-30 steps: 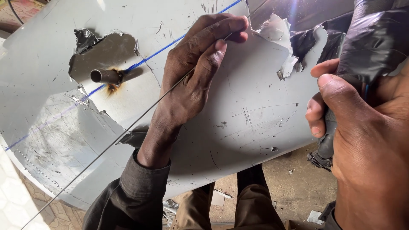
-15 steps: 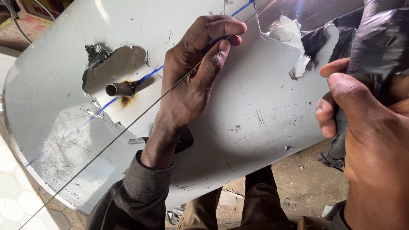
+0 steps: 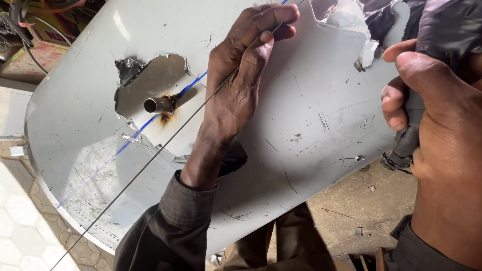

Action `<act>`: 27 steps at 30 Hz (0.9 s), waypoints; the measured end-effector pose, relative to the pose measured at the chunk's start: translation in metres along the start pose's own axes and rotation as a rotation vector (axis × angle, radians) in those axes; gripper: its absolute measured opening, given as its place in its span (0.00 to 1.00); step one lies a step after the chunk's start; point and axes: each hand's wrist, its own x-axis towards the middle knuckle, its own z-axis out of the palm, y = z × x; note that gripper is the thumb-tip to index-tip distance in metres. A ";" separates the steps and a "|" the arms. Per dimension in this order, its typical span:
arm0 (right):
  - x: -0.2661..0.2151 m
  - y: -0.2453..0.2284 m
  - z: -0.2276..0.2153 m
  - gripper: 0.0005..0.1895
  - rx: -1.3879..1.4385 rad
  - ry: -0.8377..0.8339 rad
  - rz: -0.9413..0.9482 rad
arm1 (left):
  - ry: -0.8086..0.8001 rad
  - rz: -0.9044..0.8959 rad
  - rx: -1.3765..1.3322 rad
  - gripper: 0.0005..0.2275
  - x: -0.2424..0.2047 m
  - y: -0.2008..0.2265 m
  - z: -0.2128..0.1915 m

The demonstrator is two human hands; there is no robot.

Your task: The person is performing TIG welding on a metal sheet, using a welding torch in one hand and feeding a filler rod with the other.

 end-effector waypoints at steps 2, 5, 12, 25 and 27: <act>0.001 0.000 -0.001 0.04 -0.008 -0.001 -0.015 | -0.005 -0.011 0.017 0.10 0.002 0.001 -0.001; 0.005 0.001 -0.002 0.05 -0.046 -0.025 -0.004 | 0.004 -0.021 0.044 0.11 0.003 0.000 0.000; 0.002 -0.014 0.002 0.04 -0.030 0.006 0.022 | 0.024 -0.069 0.065 0.10 0.008 0.005 0.001; 0.003 -0.013 0.007 0.03 0.042 0.048 0.059 | 0.023 -0.104 0.081 0.10 0.012 0.004 0.001; 0.002 -0.014 0.007 0.04 -0.004 0.051 0.064 | 0.035 -0.102 0.043 0.10 0.011 0.002 0.002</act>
